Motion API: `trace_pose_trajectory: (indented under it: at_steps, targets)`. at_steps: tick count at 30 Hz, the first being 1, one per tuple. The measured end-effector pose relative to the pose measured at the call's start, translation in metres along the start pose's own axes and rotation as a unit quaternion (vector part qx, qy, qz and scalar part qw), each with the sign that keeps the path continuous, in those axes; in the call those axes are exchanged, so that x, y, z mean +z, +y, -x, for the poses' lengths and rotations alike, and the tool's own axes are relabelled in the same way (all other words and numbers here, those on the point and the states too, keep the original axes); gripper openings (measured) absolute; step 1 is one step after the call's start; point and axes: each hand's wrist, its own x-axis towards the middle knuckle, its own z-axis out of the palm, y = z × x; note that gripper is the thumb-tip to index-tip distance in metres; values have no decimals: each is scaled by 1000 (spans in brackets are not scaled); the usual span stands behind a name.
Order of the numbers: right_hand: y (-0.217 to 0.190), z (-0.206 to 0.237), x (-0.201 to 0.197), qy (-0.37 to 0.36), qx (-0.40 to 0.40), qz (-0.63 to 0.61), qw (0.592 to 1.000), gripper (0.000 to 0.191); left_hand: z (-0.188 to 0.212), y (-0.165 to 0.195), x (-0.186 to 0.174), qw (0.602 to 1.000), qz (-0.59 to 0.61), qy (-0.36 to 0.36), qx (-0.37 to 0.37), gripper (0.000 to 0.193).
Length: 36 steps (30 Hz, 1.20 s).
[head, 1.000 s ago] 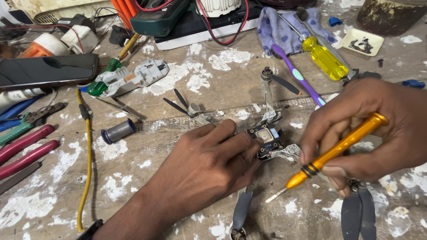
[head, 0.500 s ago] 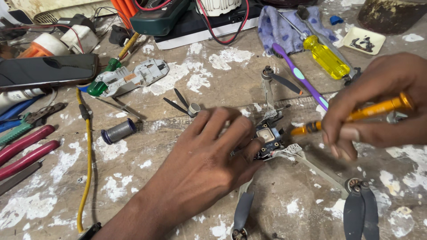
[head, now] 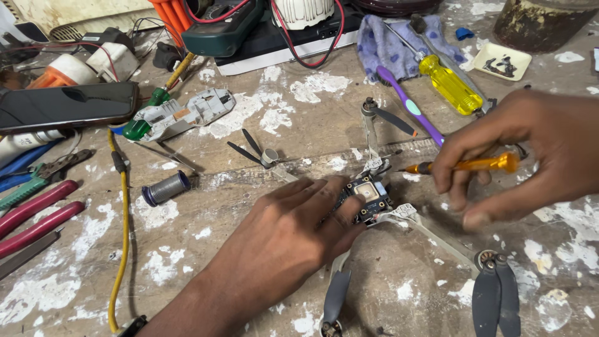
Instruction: The person repairs a small quadcopter drone on a cluttered workbench, using a precision screwdriver to unscrew and re-tighten screws on the drone's exposed circuit board and frame, holding the drone steady with one hand while driving screws with the other.
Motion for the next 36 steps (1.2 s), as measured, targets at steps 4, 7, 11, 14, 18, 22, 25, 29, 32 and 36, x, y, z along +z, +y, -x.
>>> trace_pose_trajectory:
  at_steps: [4, 7, 11, 14, 18, 22, 25, 29, 32, 36]
  targets:
    - [-19, -15, 15, -56, 84, 36, 994, 43, -1, -1, 4, 1000, -9, 14, 19, 39]
    - [-31, -22, 25, -46, 142, 51, 988, 43, 0, -4, 3, 999, -8, 10, 31, 37]
    - [-43, -23, 27, -17, 117, -5, 993, 35, -2, -4, 0, 999, 4, 23, 32, 37]
    - [-48, -24, 27, -19, 179, -22, 983, 33, -5, -4, -6, 999, 24, 23, 26, 39]
    - [-48, -21, 28, 24, 111, -64, 991, 33, -9, -8, -16, 997, 64, 37, 11, 30]
    - [-41, -16, 29, 92, 103, -71, 988, 26, -9, -18, -30, 983, 175, 9, -57, 21]
    - [-33, -15, 29, 166, 98, -39, 980, 21, -8, -24, -33, 971, 224, 26, -74, 20]
    - [-21, -11, 28, 330, 109, 72, 935, 26, -8, -28, -32, 967, 241, 28, -75, 21]
    - [-8, -3, 23, 392, 118, 197, 891, 31, -8, -33, -36, 967, 235, 56, -78, 23]
    - [15, -4, 16, 217, 144, 177, 949, 24, -12, -39, -41, 935, 279, -23, -219, 24]
